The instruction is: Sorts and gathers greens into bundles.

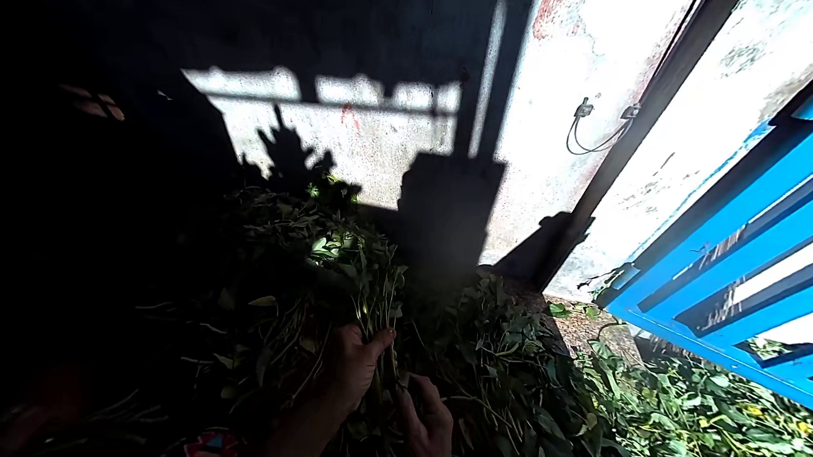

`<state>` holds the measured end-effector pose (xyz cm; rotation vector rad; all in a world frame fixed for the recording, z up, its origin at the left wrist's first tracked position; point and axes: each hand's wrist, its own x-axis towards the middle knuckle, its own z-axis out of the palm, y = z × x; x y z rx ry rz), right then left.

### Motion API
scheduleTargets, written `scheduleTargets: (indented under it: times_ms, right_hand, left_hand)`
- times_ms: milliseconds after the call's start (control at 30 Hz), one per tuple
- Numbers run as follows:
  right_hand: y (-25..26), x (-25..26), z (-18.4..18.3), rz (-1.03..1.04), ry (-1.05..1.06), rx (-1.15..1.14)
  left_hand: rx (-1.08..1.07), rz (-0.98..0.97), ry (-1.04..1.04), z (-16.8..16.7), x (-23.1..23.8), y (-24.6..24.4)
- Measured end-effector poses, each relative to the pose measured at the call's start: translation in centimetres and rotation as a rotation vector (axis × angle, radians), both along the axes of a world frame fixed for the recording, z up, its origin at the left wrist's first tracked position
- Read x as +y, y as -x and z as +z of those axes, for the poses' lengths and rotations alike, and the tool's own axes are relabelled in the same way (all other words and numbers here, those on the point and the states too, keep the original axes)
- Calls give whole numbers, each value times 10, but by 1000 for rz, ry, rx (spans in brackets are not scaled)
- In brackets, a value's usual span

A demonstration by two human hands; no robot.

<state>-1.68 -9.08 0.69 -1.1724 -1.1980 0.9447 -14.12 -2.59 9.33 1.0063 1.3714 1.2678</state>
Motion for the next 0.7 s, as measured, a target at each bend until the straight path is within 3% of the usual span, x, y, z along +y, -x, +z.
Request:
scheduleTargets:
  times_ms: [67,100,233,333,467,567,633,700]
  right_hand:
    - [3,-1,5,-18,48,214]
    - [3,0,5,-55,40,202]
    - [-8,9,7,-234,-110,-222]
    - [-24,12,1,-360,24,-288]
    - [-68,25,-11,-405,97,-781]
    - [-73,29,-5,-391,-156,-893]
    - [-64,31,-2,-257,-342,-966]
    - [-56,30,-6,-136,-372,-1087]
  left_hand:
    - [33,-20,-36,-6,-3,-5]
    - [36,-5,-59,-7,-4,-7]
    - [16,68,-126,-8,-8,-12]
    - [45,189,-249,0,-2,-5]
    - [9,228,-247,27,9,19]
    - [-25,131,-163,29,9,21]
    - [-54,62,-157,25,7,20]
    - [-91,58,-156,28,5,19]
